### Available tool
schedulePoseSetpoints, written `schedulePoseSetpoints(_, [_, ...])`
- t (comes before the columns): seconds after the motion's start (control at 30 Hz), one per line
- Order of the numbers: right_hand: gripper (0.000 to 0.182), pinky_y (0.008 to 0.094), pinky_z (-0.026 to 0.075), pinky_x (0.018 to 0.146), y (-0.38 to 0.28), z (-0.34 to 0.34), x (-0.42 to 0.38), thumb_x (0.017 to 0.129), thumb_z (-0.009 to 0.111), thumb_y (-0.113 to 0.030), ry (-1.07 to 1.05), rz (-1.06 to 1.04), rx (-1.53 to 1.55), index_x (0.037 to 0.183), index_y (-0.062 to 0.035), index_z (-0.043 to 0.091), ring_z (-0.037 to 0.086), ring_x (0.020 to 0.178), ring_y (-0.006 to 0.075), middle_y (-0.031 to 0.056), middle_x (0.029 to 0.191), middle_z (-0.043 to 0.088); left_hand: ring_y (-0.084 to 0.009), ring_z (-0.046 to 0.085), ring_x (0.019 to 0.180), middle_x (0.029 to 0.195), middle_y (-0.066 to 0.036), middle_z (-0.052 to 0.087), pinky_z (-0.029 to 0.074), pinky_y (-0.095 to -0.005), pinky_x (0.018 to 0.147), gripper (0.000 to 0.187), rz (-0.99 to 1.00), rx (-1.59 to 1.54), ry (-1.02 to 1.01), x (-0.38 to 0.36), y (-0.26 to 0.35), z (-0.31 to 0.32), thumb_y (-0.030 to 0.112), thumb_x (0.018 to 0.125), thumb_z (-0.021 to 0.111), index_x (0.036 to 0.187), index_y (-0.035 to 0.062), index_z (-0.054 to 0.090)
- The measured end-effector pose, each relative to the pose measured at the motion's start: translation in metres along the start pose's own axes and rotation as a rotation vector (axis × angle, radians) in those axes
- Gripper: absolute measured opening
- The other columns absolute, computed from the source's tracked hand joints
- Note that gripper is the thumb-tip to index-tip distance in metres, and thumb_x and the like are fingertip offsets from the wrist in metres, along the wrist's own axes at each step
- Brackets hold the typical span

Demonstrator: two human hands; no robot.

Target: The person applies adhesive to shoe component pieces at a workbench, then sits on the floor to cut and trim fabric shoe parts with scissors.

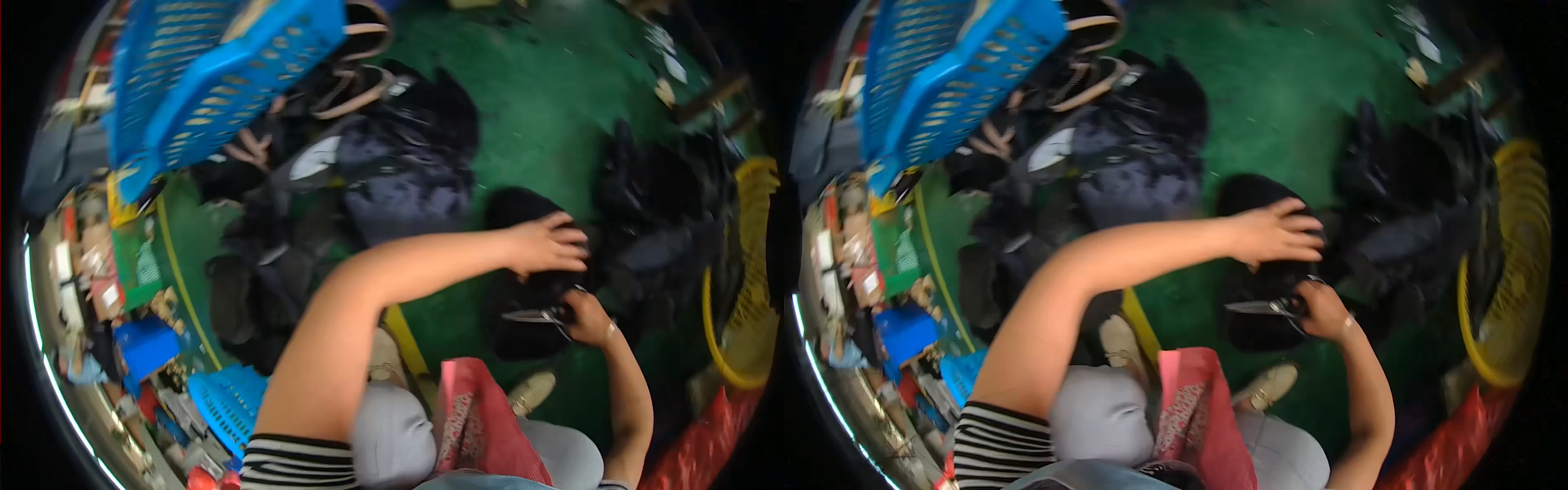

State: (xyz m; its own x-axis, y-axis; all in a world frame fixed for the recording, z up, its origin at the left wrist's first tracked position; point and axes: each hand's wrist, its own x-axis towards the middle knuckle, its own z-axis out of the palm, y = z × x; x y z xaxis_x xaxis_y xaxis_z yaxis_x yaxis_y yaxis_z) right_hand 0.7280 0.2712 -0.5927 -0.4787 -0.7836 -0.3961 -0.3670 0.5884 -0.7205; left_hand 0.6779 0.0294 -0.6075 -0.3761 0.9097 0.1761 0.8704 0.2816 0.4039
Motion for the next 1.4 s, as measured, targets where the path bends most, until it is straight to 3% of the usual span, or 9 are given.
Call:
schedulePoseSetpoints(0.17, [0.027, 0.044, 0.042, 0.059, -0.002, -0.003, 0.009, 0.053, 0.06, 0.003, 0.066, -0.138, 0.041, 0.077, -0.0029, 0.048, 0.054, 0.069, 0.0393, 0.0174, 0.072, 0.054, -0.029, 0.056, 0.083, 0.085, -0.01, 0.059, 0.045, -0.0393, 0.076, 0.033, -0.159, -0.396, -0.042, 0.004, 0.027, 0.021, 0.027, 0.059, 0.076, 0.077, 0.0047, 0.059])
schedulePoseSetpoints(0.3, [0.027, 0.0432, 0.04, 0.056, -0.033, -0.02, 0.006, 0.054, 0.058, 0.006, 0.411, -0.127, -0.108, 0.078, -0.0017, 0.048, 0.051, 0.065, 0.0391, 0.0188, 0.07, 0.052, -0.0253, 0.054, 0.07, 0.073, -0.006, 0.052, 0.048, -0.0364, 0.064, 0.019, -0.185, -0.27, 0.507, -0.057, 0.063, -0.008, 0.018, 0.072, 0.065, 0.068, 0.0049, 0.052])
schedulePoseSetpoints(0.4, [0.029, 0.0328, 0.041, 0.057, -0.061, -0.019, 0.02, 0.06, 0.058, 0.009, 0.785, -0.034, -0.008, 0.086, 0.0007, 0.051, 0.053, 0.065, 0.0323, 0.0162, 0.07, 0.049, -0.0236, 0.052, 0.053, 0.062, -0.009, 0.048, 0.041, -0.034, 0.048, 0.026, -0.775, -0.504, 0.414, -0.099, 0.118, -0.048, 0.019, 0.084, 0.063, 0.068, 0.0025, 0.05])
schedulePoseSetpoints(0.57, [0.032, 0.0281, 0.04, 0.05, -0.101, -0.013, 0.019, 0.071, 0.077, -0.02, 0.263, 0.06, 0.526, 0.075, 0.003, 0.055, 0.051, 0.055, 0.0172, 0.0092, 0.063, 0.052, -0.0056, 0.036, 0.054, 0.057, -0.001, 0.041, 0.031, -0.0249, 0.048, 0.024, -1.317, -0.872, 0.576, -0.165, 0.149, -0.02, 0.013, 0.087, 0.061, 0.073, 0.0023, 0.045])
schedulePoseSetpoints(0.63, [0.041, 0.0303, 0.041, 0.051, -0.11, 0.001, 0.01, 0.077, 0.072, -0.032, -0.21, 0.333, 0.816, 0.072, 0.0041, 0.054, 0.052, 0.055, 0.0207, 0.0124, 0.062, 0.052, -0.0053, 0.036, 0.055, 0.058, 0.0, 0.042, 0.031, -0.0244, 0.049, 0.024, -1.317, -0.891, 0.568, -0.171, 0.158, -0.027, 0.013, 0.088, 0.06, 0.074, 0.0025, 0.045])
schedulePoseSetpoints(0.67, [0.055, 0.034, 0.042, 0.054, -0.104, 0.021, 0.01, 0.083, 0.059, -0.049, -0.135, 0.024, 0.507, 0.071, 0.0049, 0.054, 0.053, 0.057, 0.0258, 0.0159, 0.06, 0.052, -0.005, 0.035, 0.055, 0.059, 0.0, 0.042, 0.031, -0.0239, 0.049, 0.023, -1.315, -0.886, 0.574, -0.173, 0.16, -0.03, 0.013, 0.088, 0.06, 0.075, 0.0028, 0.044])
schedulePoseSetpoints(0.8, [0.069, 0.0378, 0.041, 0.056, -0.109, 0.044, 0.011, 0.085, 0.045, -0.062, -0.312, 0.268, 0.449, 0.069, 0.0051, 0.054, 0.052, 0.057, 0.0273, 0.0176, 0.06, 0.051, -0.0043, 0.036, 0.055, 0.059, -0.001, 0.043, 0.032, -0.0245, 0.049, 0.022, -1.254, -0.895, 0.596, -0.176, 0.164, -0.025, 0.013, 0.089, 0.059, 0.076, 0.0026, 0.044])
schedulePoseSetpoints(1.17, [0.061, 0.0349, 0.038, 0.046, -0.113, 0.05, 0.019, 0.083, 0.06, -0.051, 0.094, 0.035, 0.424, 0.058, 0.0031, 0.048, 0.047, 0.046, 0.0211, 0.0123, 0.049, 0.046, -0.0339, 0.06, 0.071, 0.076, -0.017, 0.057, 0.047, -0.0337, 0.062, 0.018, -0.993, -0.509, 0.394, -0.198, 0.111, -0.044, -0.008, 0.075, 0.057, 0.089, -0.0005, 0.05])
schedulePoseSetpoints(1.4, [0.063, 0.0373, 0.041, 0.055, -0.1, 0.053, 0.011, 0.084, 0.053, -0.057, -0.073, 0.251, 0.519, 0.07, 0.004, 0.05, 0.053, 0.06, 0.0257, 0.0143, 0.063, 0.049, -0.0377, 0.058, 0.074, 0.079, -0.019, 0.057, 0.047, -0.0366, 0.065, 0.018, -0.863, -0.702, 0.23, -0.173, 0.128, -0.047, -0.008, 0.077, 0.055, 0.092, -0.0007, 0.05])
